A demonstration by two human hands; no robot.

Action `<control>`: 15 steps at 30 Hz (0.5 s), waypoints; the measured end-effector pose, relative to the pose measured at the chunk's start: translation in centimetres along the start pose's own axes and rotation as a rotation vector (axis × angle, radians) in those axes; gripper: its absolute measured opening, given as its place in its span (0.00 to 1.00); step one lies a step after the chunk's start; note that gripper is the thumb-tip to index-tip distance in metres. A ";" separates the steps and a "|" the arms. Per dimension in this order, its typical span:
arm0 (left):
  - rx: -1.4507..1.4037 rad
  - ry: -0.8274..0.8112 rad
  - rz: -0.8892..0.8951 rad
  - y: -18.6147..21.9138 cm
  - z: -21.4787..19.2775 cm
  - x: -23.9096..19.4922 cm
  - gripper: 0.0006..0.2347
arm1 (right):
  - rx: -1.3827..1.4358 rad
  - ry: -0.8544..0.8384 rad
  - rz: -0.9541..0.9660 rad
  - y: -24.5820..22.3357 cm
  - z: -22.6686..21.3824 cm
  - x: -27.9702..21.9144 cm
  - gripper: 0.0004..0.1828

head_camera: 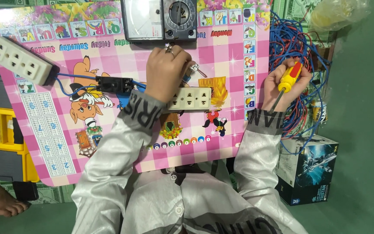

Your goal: The person uses a yellow and red screwdriver to tighten screws on a black electrical component and then on a white power strip. The person holds the components steady with the left hand while turning the screwdriver with the right hand.

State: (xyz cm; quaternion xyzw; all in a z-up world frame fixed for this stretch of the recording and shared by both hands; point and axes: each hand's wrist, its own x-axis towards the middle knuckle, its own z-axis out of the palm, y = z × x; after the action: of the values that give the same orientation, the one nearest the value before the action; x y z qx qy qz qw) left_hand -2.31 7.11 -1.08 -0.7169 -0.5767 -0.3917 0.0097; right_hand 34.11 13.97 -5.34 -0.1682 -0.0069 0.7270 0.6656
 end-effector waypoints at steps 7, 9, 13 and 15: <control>0.197 -0.061 -0.004 -2.0 1.8 -0.2 0.06 | 0.009 0.032 0.001 0.4 -0.1 0.0 0.14; 0.155 -0.070 -0.044 -1.0 -0.3 -0.1 0.04 | -0.022 0.055 0.007 0.6 0.2 0.0 0.13; -0.157 -0.174 -0.194 0.7 -5.5 -1.2 0.04 | -0.123 0.102 -0.064 1.1 1.0 -0.4 0.13; -0.236 -0.219 -0.252 1.5 -7.8 -1.7 0.05 | -0.180 0.124 -0.077 1.9 2.0 -1.0 0.13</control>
State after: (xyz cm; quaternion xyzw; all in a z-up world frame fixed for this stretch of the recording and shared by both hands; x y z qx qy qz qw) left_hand -5.41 1.59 4.06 -0.6735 -0.6095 -0.3744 -0.1861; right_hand 31.81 13.24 -3.67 -0.2717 -0.0372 0.6857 0.6743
